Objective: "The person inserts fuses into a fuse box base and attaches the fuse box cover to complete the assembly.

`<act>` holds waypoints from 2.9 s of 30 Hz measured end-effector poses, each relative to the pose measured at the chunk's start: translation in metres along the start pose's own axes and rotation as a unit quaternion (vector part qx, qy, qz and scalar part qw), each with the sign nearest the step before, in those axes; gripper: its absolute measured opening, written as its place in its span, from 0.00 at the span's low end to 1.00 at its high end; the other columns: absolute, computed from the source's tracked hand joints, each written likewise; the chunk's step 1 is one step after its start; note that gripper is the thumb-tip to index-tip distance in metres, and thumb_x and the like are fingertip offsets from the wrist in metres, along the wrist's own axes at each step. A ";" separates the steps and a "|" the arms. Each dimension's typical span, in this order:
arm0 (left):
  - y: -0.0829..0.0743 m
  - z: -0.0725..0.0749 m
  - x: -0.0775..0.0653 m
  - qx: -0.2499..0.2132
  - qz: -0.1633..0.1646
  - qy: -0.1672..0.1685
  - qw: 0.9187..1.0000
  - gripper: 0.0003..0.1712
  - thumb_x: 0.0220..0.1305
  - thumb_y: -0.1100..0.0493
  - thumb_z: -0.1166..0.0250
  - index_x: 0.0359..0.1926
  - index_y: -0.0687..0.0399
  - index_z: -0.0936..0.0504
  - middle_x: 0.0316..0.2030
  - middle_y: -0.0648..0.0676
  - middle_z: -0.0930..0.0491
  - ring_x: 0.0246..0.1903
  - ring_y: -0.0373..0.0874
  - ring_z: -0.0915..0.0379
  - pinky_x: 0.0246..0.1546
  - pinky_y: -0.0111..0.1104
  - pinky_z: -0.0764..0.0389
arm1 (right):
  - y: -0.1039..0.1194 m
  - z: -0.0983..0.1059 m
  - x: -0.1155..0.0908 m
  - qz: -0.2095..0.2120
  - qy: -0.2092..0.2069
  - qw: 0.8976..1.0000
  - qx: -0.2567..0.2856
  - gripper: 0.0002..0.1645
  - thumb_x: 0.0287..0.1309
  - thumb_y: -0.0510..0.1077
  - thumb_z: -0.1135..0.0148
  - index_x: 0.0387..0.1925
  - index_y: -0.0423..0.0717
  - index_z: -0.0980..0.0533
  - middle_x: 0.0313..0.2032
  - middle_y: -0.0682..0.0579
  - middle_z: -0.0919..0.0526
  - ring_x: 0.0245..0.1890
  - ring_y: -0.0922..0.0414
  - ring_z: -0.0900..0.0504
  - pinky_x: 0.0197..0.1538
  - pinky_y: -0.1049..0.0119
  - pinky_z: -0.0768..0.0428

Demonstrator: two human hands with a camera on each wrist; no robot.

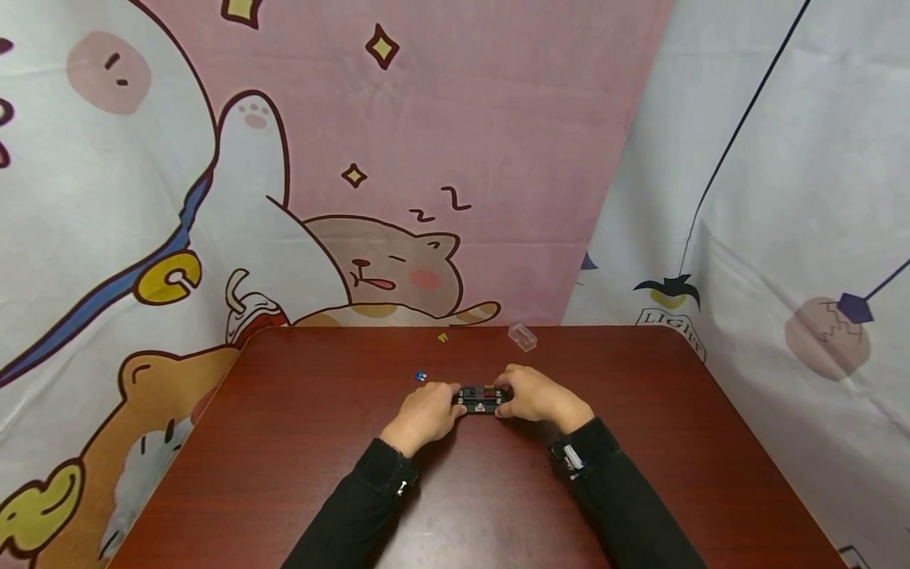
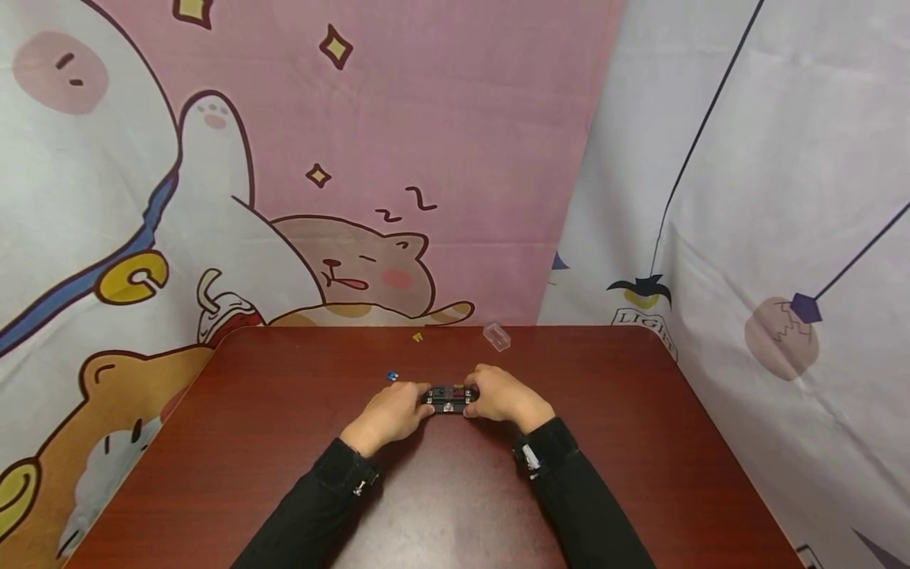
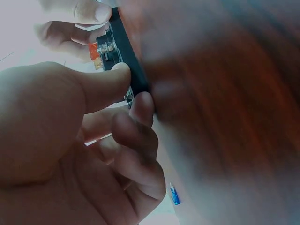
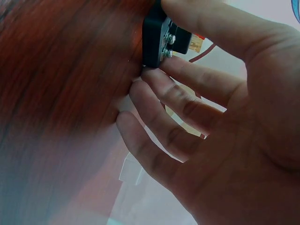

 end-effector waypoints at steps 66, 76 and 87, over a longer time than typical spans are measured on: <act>0.087 0.042 0.162 0.104 0.065 -0.025 0.992 0.11 0.77 0.51 0.32 0.42 0.49 0.07 0.43 0.55 0.08 0.38 0.52 0.12 0.41 0.51 0.11 | -0.003 -0.004 0.000 -0.015 0.003 1.000 0.002 0.28 0.63 0.50 0.18 0.62 0.46 0.14 0.55 0.53 0.16 0.50 0.55 0.21 0.62 0.52 0.19; 0.078 0.035 0.169 0.140 0.083 -0.051 0.985 0.11 0.74 0.50 0.28 0.43 0.52 0.07 0.45 0.55 0.07 0.41 0.54 0.09 0.43 0.54 0.11 | -0.004 -0.002 0.000 -0.021 0.002 1.000 -0.003 0.29 0.63 0.50 0.18 0.63 0.46 0.14 0.57 0.53 0.17 0.51 0.55 0.20 0.63 0.52 0.19; 0.062 0.044 0.156 0.117 0.089 -0.054 0.988 0.10 0.74 0.56 0.29 0.44 0.58 0.06 0.47 0.61 0.07 0.45 0.60 0.09 0.45 0.55 0.08 | -0.002 -0.003 0.000 -0.016 0.007 1.000 -0.004 0.30 0.64 0.51 0.19 0.63 0.46 0.15 0.55 0.53 0.17 0.51 0.56 0.21 0.62 0.52 0.19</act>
Point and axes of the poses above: each hand's wrist, its own x-axis towards the middle knuckle, its own z-axis out of the back of the hand, y = z × x, the point moved 5 cm from there along x, towards the middle knuckle
